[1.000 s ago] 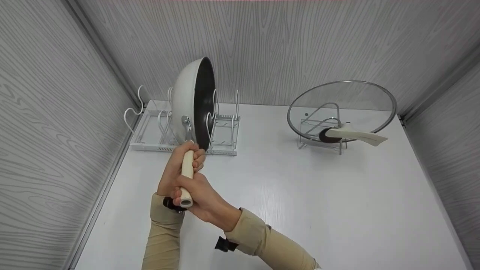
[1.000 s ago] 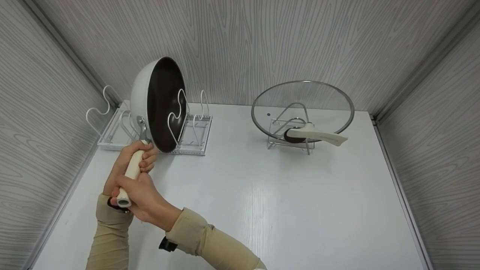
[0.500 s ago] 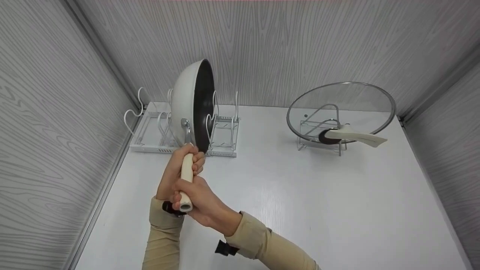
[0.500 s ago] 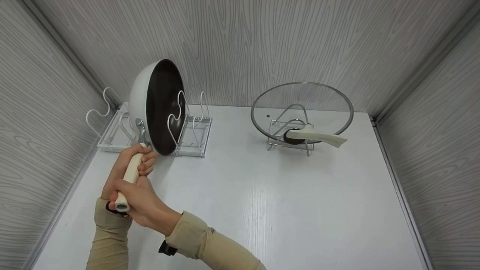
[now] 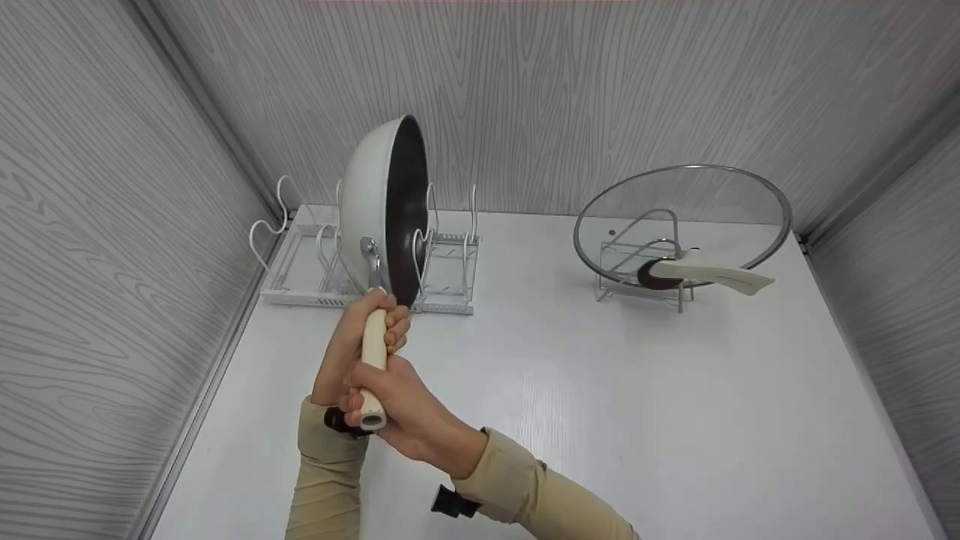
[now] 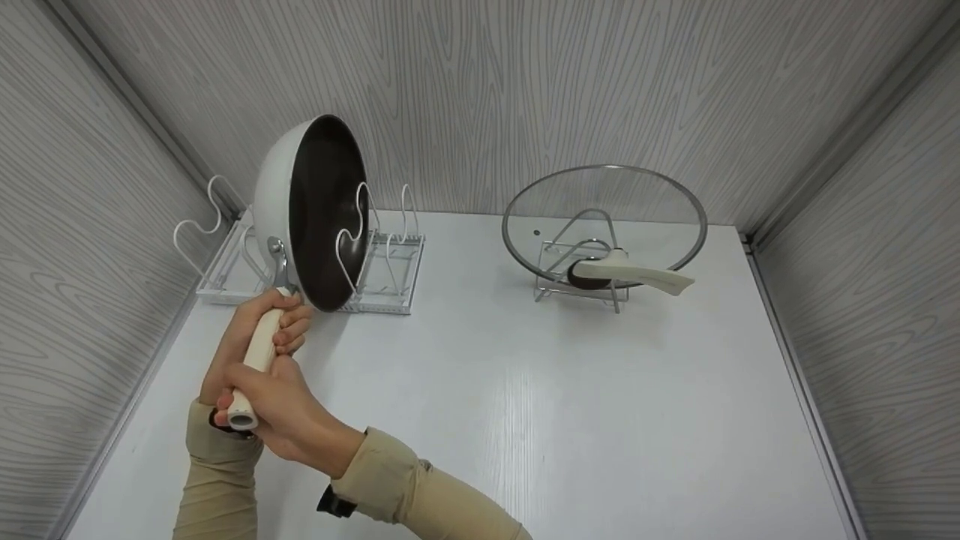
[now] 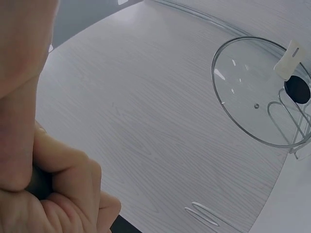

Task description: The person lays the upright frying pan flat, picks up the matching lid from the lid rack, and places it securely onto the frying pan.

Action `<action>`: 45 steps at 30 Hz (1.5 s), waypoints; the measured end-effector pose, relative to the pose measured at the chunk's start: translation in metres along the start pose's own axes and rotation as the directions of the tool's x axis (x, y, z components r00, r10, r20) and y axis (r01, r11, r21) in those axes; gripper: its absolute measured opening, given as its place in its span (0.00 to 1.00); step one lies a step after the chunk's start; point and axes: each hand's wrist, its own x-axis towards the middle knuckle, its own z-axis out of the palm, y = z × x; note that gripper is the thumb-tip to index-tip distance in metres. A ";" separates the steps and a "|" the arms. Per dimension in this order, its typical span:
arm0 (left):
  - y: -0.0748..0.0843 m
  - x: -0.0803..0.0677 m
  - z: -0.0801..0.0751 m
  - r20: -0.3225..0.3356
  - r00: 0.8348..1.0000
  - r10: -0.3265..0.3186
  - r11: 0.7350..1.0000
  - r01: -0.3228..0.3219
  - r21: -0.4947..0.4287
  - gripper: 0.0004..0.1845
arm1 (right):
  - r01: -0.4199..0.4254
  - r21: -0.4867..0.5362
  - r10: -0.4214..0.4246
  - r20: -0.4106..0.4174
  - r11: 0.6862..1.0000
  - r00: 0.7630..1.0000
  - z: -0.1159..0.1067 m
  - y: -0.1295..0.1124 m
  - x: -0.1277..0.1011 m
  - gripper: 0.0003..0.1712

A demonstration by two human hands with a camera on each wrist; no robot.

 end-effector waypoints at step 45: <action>-0.001 -0.029 0.028 0.027 0.988 0.154 0.988 -0.153 -0.017 0.07 | 0.051 -0.083 -0.038 0.150 0.995 0.988 0.015 -0.003 -0.038 0.06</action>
